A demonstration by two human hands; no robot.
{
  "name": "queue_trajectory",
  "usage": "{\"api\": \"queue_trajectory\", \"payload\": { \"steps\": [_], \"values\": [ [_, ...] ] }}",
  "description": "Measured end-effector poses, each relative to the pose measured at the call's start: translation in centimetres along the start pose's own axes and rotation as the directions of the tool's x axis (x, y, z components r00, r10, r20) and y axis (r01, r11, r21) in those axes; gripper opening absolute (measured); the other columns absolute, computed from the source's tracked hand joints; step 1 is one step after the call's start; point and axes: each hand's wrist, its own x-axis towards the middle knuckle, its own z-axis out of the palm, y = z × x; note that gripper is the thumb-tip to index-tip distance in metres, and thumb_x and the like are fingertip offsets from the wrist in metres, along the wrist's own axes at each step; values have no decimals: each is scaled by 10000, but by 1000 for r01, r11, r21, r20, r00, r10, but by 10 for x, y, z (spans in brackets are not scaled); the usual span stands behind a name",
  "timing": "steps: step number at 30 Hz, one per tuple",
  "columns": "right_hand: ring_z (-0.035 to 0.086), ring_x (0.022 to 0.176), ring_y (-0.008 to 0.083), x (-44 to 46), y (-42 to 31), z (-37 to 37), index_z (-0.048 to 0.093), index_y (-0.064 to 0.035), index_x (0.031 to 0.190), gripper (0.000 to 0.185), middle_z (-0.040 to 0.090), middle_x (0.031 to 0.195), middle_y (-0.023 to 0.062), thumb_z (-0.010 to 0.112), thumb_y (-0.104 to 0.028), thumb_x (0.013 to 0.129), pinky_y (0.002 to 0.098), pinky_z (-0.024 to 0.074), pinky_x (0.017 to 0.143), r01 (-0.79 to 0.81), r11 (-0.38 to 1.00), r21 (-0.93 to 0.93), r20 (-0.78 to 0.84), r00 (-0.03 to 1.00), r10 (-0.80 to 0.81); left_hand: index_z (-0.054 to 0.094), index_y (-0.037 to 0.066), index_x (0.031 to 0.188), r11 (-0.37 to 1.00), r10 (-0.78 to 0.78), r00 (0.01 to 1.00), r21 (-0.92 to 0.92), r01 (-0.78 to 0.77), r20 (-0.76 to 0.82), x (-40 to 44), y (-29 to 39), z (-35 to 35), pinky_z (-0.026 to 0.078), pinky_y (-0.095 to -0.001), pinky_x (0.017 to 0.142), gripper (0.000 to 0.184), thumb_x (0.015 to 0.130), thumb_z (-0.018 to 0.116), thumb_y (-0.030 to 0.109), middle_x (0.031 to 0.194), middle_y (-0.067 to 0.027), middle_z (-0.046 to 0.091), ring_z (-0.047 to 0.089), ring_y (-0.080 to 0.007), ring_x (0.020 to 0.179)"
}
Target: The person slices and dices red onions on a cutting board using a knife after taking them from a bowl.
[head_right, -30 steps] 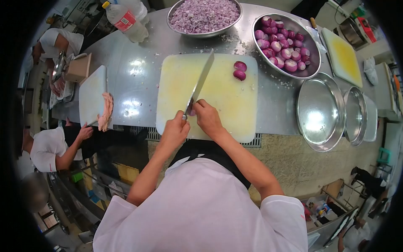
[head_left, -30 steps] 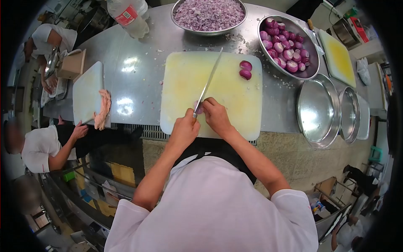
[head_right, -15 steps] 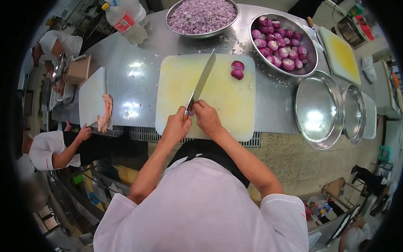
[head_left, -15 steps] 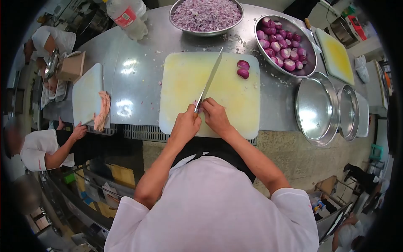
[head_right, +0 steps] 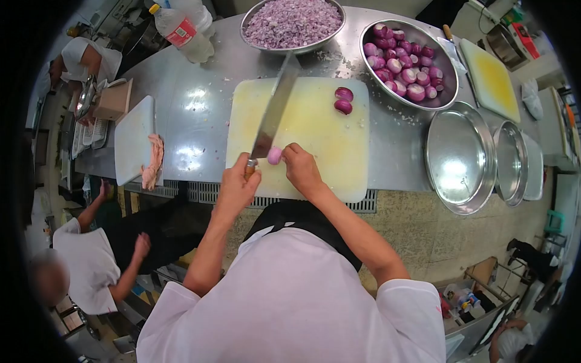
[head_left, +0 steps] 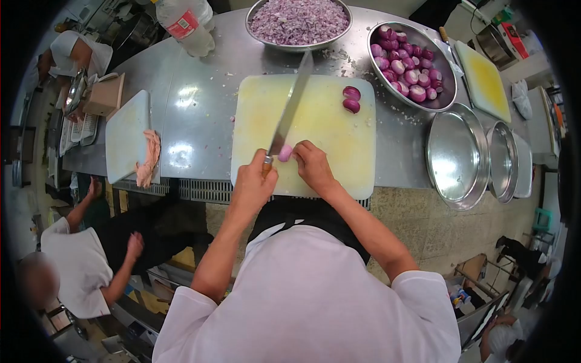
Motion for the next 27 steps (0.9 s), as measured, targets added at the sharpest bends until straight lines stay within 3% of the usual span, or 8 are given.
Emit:
{"api": "queue_trajectory", "payload": {
  "steps": [3, 5, 7, 9, 18, 22, 24, 27],
  "values": [
    [678, 815, 399, 6, -9, 6, 654, 11, 966, 140, 662, 949, 174, 737, -38, 864, 463, 561, 714, -91, 996, -25, -2, 996, 91, 521, -11, 1071, 999, -18, 997, -30, 15, -73, 5, -27, -6, 494, -523, 614, 215, 932, 629, 113, 719, -271, 643, 684, -474, 699],
    [671, 832, 411, 12, -23, 13, 646, 10, 989, 195, 649, 967, 187, 759, -84, 860, 474, 558, 723, -158, 986, -59, -5, 987, 158, 553, 9, 1022, 999, 3, 991, -49, -10, -133, 11, -48, -3, 440, -362, 447, 156, 960, 635, 126, 603, -91, 562, 572, -186, 438],
    [655, 888, 438, 17, -34, 19, 640, -1, 1032, 271, 623, 1022, 203, 781, -135, 844, 510, 552, 768, -144, 982, -122, 34, 988, 149, 543, 11, 1017, 999, -1, 993, -41, -4, -120, 11, -58, 3, 438, -355, 425, 136, 963, 606, 118, 589, -82, 546, 565, -188, 424],
    [639, 949, 437, 20, -22, 18, 639, -13, 1042, 271, 603, 1058, 199, 778, -124, 838, 523, 544, 812, -167, 979, -117, 63, 983, 175, 524, 14, 1020, 990, -142, 986, 1, 142, -88, 12, -82, 15, 512, -507, 587, 171, 934, 601, 140, 668, -240, 626, 676, -422, 611],
    [562, 1091, 386, 53, 53, -94, 711, -57, 1006, 252, 582, 1179, 149, 666, 76, 796, 471, 550, 855, -152, 852, -502, -249, 968, 26, 517, 11, 1080, 980, -179, 983, -93, 175, -40, 6, -68, 11, 503, -415, 437, 165, 950, 566, 99, 609, -146, 609, 634, -272, 455],
    [561, 1130, 384, 58, 53, -125, 718, -65, 996, 236, 582, 1218, 144, 697, 50, 791, 480, 540, 870, -213, 827, -521, -251, 964, 90, 519, 11, 1083, 977, -196, 980, -95, 193, -30, 6, -63, 9, 502, -422, 436, 167, 951, 568, 101, 611, -151, 607, 631, -277, 452],
    [572, 1138, 379, 65, 48, -149, 733, -64, 1025, 241, 603, 1202, 148, 736, -1, 793, 483, 531, 903, -108, 901, -419, -274, 962, -12, 520, 6, 1086, 969, -230, 973, -90, 229, -12, 6, -64, 7, 497, -425, 428, 171, 952, 568, 100, 613, -156, 608, 633, -276, 453],
    [635, 1069, 392, 98, 87, -208, 756, -60, 1062, 253, 670, 1099, 183, 782, -101, 813, 478, 528, 940, -185, 856, -483, -448, 892, -60, 514, 2, 1086, 984, -153, 987, -92, 149, -41, 7, -71, 10, 493, -428, 423, 174, 951, 567, 98, 612, -157, 602, 628, -275, 450]
  ]
}}
